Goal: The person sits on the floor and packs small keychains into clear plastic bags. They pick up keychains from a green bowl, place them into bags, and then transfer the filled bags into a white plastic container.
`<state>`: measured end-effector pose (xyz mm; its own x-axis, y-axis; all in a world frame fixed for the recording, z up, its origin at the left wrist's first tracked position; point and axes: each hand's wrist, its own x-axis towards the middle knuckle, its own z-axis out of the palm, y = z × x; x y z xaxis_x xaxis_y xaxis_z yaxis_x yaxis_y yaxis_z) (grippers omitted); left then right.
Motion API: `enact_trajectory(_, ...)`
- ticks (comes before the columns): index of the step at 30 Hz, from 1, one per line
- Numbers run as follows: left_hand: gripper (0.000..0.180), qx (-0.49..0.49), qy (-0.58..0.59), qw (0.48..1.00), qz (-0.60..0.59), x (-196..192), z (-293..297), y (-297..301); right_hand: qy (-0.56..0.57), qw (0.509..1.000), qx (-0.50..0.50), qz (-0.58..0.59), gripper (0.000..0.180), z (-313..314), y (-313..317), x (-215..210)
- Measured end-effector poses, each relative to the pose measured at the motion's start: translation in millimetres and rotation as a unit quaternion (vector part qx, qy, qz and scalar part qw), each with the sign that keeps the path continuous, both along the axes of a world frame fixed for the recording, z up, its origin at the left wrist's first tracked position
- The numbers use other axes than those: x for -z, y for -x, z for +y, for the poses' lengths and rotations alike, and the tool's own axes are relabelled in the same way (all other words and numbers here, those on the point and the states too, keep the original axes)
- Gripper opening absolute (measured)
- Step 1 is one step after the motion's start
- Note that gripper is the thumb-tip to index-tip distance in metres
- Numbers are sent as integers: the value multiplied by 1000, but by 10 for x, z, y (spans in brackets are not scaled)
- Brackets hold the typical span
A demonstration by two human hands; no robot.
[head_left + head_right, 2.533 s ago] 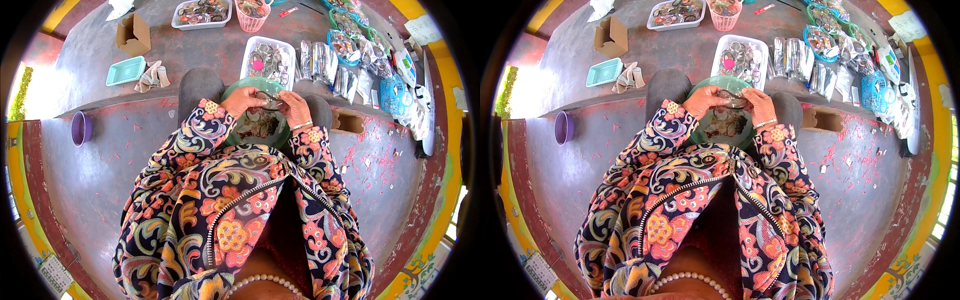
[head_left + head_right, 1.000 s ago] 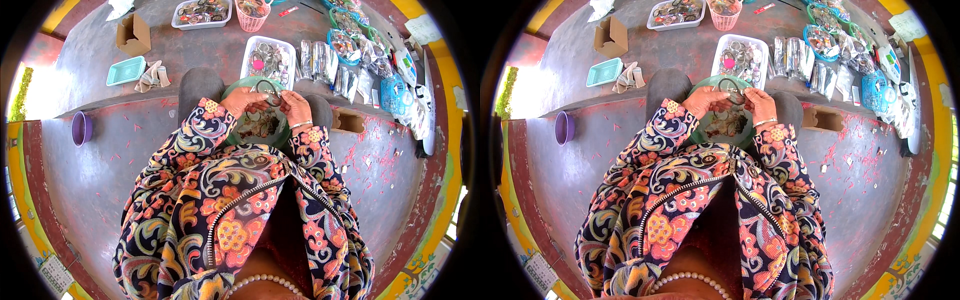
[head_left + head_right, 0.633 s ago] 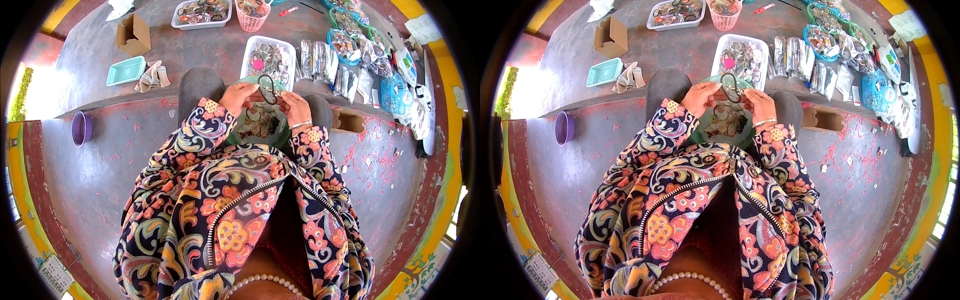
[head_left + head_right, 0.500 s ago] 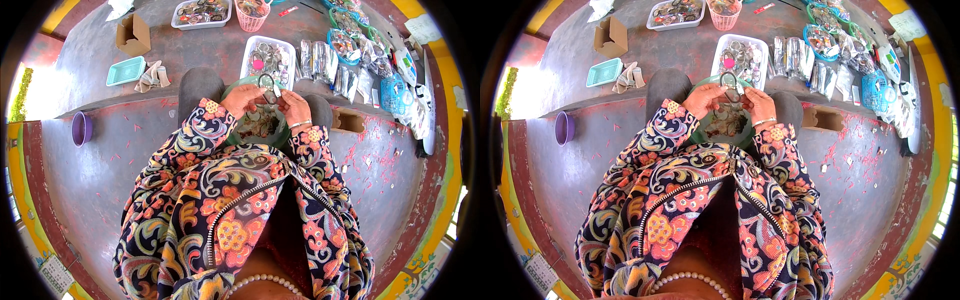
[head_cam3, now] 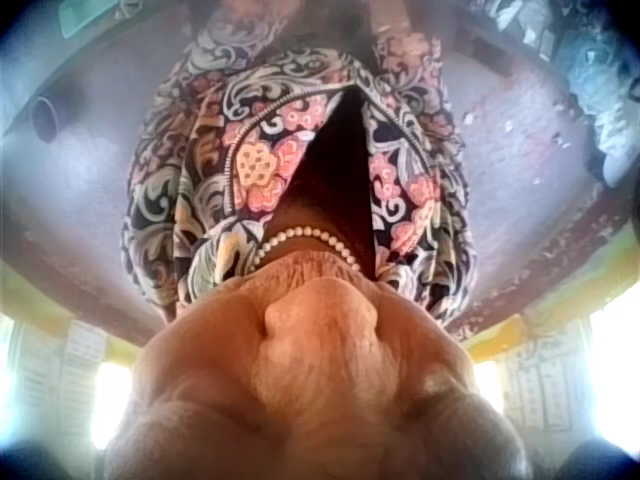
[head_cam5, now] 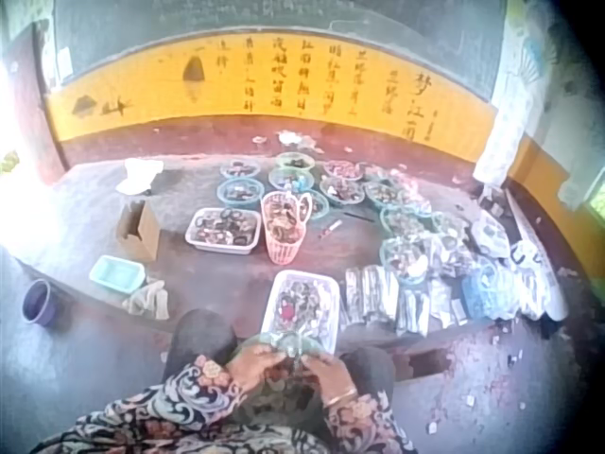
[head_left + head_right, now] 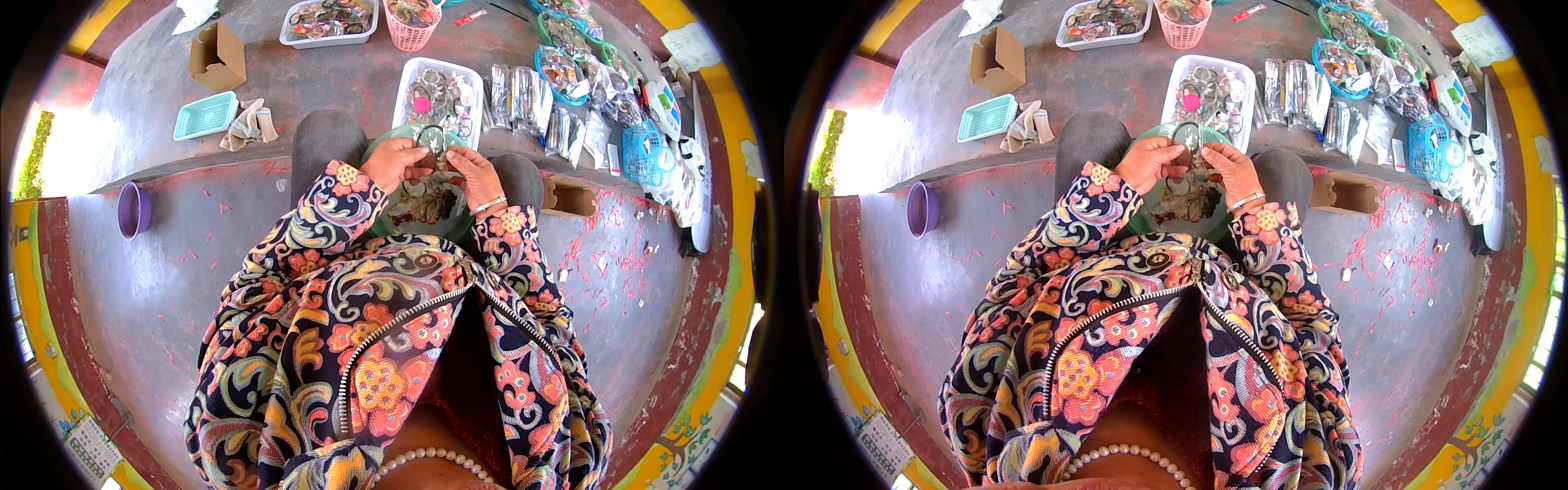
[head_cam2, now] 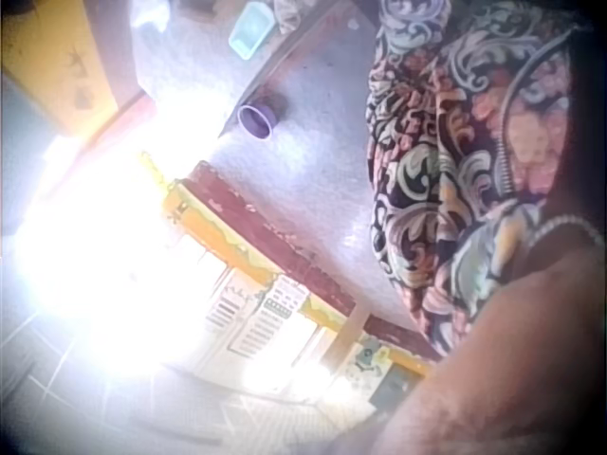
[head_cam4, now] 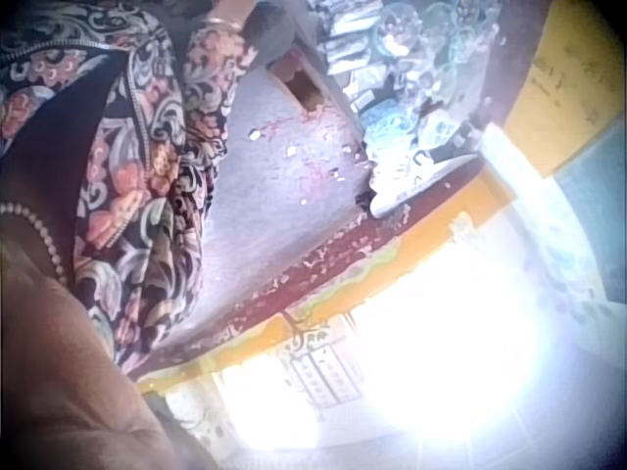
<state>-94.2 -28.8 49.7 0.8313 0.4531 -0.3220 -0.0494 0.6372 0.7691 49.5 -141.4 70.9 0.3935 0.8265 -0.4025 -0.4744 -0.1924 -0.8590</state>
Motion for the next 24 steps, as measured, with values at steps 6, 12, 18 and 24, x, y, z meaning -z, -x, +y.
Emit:
enact_trajectory(6,20,50,8,999,-1,-45,-56,-19,-18,1000,12,-12,14,-32,-73,117)
enact_trajectory(12,29,39,4,999,37,-207,-82,7,-19,1000,-16,-16,11,-34,-26,32)
enact_trajectory(18,34,32,-44,997,54,-222,-82,10,-3,999,-23,-32,11,-24,-51,103)
enact_trajectory(24,30,-6,-9,1000,21,-98,-72,-9,-27,998,0,-50,15,14,-8,94)
